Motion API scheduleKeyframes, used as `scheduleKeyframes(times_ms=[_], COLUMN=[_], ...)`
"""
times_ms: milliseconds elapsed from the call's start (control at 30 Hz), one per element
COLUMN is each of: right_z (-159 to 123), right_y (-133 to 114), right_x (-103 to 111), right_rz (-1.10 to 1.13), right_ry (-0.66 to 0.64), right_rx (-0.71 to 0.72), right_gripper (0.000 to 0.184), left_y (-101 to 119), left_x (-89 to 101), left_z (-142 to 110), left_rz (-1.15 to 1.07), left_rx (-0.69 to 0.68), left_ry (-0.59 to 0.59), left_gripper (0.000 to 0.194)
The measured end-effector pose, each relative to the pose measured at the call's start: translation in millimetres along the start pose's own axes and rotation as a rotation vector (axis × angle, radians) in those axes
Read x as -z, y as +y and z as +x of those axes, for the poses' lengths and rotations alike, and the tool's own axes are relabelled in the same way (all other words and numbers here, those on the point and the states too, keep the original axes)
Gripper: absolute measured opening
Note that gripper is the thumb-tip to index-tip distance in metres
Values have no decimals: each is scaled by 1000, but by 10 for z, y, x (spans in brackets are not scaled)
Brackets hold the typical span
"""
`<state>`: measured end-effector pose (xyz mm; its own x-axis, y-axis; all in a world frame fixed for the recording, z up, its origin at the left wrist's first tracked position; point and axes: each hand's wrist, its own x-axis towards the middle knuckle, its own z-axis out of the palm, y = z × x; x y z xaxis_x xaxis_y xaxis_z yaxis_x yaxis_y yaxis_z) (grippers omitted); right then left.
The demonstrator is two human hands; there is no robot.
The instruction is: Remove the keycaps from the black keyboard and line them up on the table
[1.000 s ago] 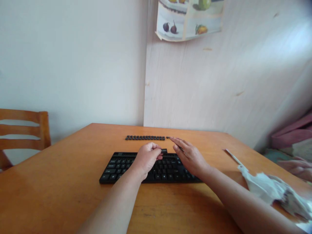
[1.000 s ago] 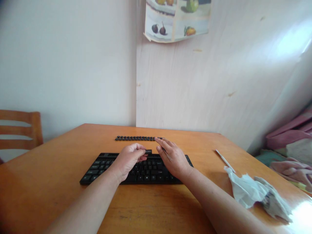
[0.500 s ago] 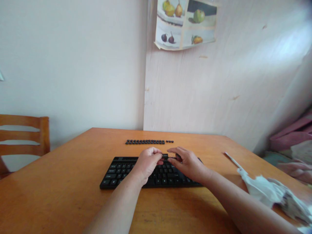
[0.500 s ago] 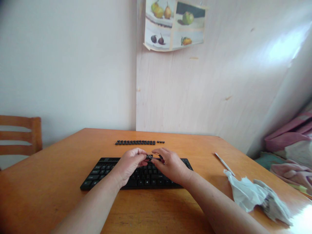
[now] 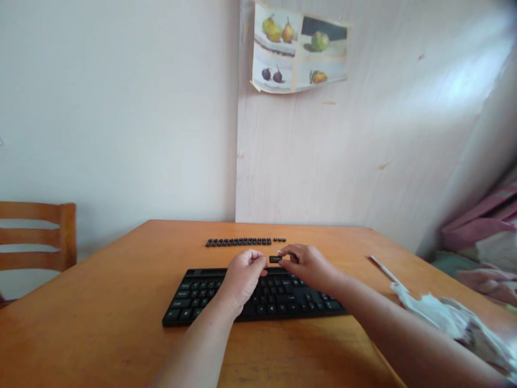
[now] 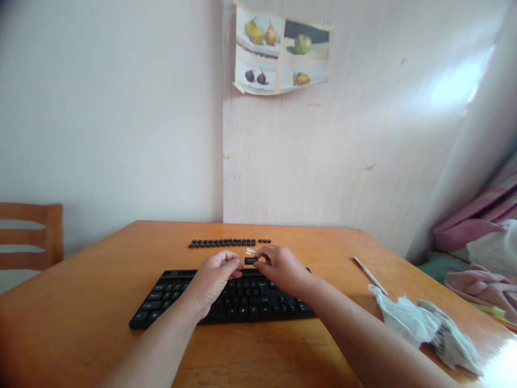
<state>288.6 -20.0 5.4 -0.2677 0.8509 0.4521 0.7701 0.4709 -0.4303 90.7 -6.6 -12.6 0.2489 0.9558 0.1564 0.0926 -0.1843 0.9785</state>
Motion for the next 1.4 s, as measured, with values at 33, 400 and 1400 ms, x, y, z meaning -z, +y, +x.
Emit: scheduleKeyframes(times_ms=[33,400,1400], right_z=[50,609,850], right_y=[62,1035,1149], right_x=[18,-53,-442], right_rz=[-3,-171,-352], right_ry=[6,-95,-235], right_rx=[-49,-336,-325], right_gripper=[19,24,28], left_y=[-15,-96,-72], left_x=[14,-13,-21], left_z=[10,-108,-160], left_rz=[90,924,1049], left_rx=[-40,-275,-299], left_ry=[34,-17,-107], left_gripper=[21,23,24])
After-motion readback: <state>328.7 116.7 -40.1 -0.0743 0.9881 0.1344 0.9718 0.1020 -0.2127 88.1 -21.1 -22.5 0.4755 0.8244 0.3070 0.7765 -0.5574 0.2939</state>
